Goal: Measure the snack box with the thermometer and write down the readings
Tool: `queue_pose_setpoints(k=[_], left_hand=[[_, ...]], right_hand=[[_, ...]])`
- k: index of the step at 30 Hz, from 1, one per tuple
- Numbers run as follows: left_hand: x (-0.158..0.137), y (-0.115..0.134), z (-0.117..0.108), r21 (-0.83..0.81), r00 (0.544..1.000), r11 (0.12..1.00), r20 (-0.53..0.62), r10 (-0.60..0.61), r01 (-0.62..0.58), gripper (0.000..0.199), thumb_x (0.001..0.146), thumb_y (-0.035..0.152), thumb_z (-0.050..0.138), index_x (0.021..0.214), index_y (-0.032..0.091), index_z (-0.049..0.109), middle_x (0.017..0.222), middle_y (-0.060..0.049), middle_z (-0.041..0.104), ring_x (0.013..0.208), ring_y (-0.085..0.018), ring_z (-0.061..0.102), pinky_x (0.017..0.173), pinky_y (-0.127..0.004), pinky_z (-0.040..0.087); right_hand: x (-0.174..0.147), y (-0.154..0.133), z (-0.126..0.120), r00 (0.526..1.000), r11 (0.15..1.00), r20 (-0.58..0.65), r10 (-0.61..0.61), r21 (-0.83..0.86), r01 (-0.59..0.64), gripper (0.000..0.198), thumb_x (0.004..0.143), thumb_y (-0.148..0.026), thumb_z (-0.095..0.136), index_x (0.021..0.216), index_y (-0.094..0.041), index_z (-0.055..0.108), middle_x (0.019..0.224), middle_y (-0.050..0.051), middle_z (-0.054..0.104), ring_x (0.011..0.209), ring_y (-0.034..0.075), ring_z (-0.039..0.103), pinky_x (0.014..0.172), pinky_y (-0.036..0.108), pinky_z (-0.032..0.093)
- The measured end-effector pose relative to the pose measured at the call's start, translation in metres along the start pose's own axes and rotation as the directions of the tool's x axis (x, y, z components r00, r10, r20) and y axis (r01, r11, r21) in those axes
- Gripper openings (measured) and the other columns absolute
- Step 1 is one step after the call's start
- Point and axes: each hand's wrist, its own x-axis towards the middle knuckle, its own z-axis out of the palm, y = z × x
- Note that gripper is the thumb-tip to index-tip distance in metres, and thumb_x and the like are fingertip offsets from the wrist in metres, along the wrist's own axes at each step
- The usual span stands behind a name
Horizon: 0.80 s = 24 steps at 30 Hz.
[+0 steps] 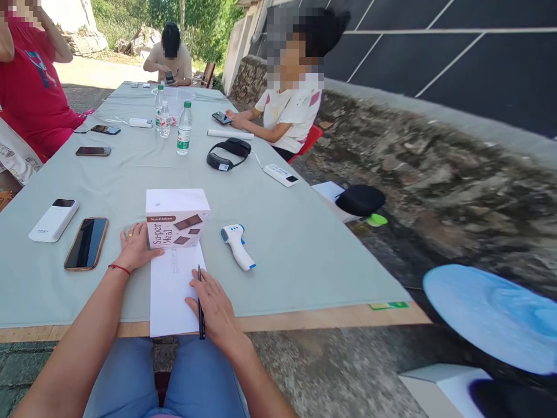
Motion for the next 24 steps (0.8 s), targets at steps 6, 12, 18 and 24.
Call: queue_pose_setpoints(k=[6,12,18,24], left_hand=[[0.006,0.003,0.001,0.046,0.998,0.998,-0.053,-0.046,0.048,0.076,0.084,0.045,0.068,0.150,0.022,0.039,0.160,-0.020,0.036,0.154,-0.041,0.018,0.116,-0.075,0.010],[0.019,0.005,0.008,0.062,0.962,0.992,-0.257,-0.092,0.111,0.059,0.089,0.042,0.064,0.143,0.021,0.049,0.152,-0.021,0.048,0.149,-0.038,0.031,0.117,-0.073,0.013],[0.020,-0.007,0.009,-0.043,0.985,0.996,-0.156,0.072,-0.080,0.071,0.090,0.036,0.061,0.154,0.019,0.034,0.158,-0.017,0.044,0.152,-0.033,0.030,0.123,-0.063,0.014],[0.031,-0.012,0.011,-0.240,0.983,0.960,-0.144,0.112,-0.144,0.102,0.083,0.040,0.067,0.161,0.020,0.005,0.165,-0.018,0.029,0.154,-0.033,0.026,0.124,-0.062,0.010]], right_hand=[[0.016,0.008,0.011,0.997,0.995,0.075,-0.020,-0.098,0.028,0.022,0.101,-0.031,0.054,0.119,-0.021,0.061,0.144,0.017,0.060,0.139,0.033,0.051,0.107,0.054,0.052],[0.041,0.018,0.025,0.996,0.995,0.081,0.035,-0.097,-0.027,0.027,0.100,-0.035,0.053,0.121,-0.020,0.063,0.144,0.017,0.059,0.140,0.035,0.050,0.109,0.058,0.047],[0.051,0.008,0.018,0.991,0.987,-0.045,0.129,0.103,-0.124,0.039,0.102,-0.041,0.045,0.132,-0.023,0.062,0.128,0.014,0.069,0.124,0.031,0.061,0.105,0.054,0.048],[0.091,-0.010,0.014,0.895,0.678,0.008,0.446,0.650,-0.343,0.042,0.092,-0.053,0.050,0.106,-0.021,0.074,0.087,0.007,0.072,0.079,0.023,0.067,0.074,0.038,0.055]])
